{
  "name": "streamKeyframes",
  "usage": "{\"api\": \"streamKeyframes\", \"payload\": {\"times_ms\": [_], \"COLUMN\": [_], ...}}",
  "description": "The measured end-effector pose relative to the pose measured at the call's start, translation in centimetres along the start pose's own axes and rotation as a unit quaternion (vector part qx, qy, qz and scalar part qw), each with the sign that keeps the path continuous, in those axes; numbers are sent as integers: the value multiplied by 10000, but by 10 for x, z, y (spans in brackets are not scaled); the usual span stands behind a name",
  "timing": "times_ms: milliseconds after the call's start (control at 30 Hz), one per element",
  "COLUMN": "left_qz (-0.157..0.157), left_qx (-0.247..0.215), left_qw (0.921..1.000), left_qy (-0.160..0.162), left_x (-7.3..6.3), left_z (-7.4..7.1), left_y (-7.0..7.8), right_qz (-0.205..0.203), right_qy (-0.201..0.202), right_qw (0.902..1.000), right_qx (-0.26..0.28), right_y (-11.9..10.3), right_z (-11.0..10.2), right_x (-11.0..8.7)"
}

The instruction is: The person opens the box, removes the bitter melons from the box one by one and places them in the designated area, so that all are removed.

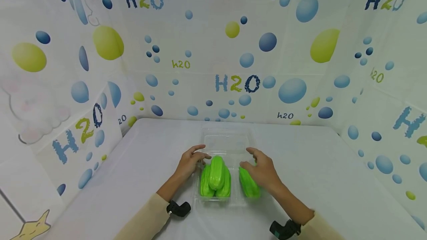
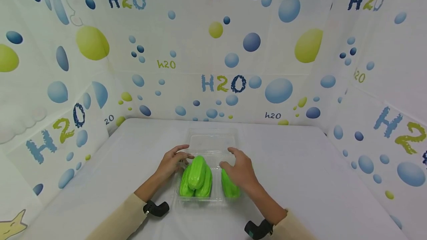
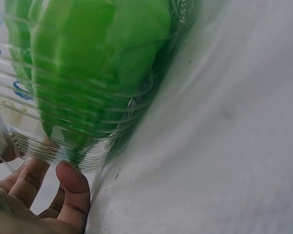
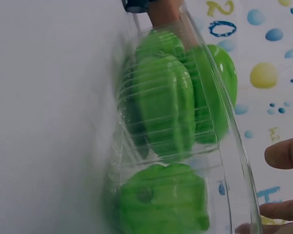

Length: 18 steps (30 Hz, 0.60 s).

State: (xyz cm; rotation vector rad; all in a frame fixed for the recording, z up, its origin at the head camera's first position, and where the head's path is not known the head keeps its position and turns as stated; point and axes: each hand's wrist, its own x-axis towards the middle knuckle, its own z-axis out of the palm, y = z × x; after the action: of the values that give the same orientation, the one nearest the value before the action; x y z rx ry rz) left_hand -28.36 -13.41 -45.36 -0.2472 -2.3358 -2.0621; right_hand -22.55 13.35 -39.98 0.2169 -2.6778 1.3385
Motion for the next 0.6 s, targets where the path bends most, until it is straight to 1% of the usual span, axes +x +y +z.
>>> {"api": "streamKeyframes", "payload": {"times_ms": [167, 200, 233, 367, 600], "left_qz": [-32, -26, -15, -18, 9], "left_qx": [20, 18, 18, 10, 19], "left_qw": [10000, 10000, 10000, 10000, 10000], "left_qy": [37, 17, 5, -37, -20], "left_x": [-1, -1, 0, 1, 1], "left_z": [1, 0, 0, -1, -1], "left_y": [2, 2, -2, -2, -2], "right_qz": [-111, -116, -122, -75, 95], "right_qy": [-28, -48, -63, -122, -274], "right_qw": [9994, 9993, 9993, 9993, 9990], "right_qx": [-321, -338, -353, -347, -349], "right_y": [-8, -9, -10, -11, -12], "right_z": [7, 7, 8, 10, 14], "right_x": [-5, -6, -7, -8, -9]}}
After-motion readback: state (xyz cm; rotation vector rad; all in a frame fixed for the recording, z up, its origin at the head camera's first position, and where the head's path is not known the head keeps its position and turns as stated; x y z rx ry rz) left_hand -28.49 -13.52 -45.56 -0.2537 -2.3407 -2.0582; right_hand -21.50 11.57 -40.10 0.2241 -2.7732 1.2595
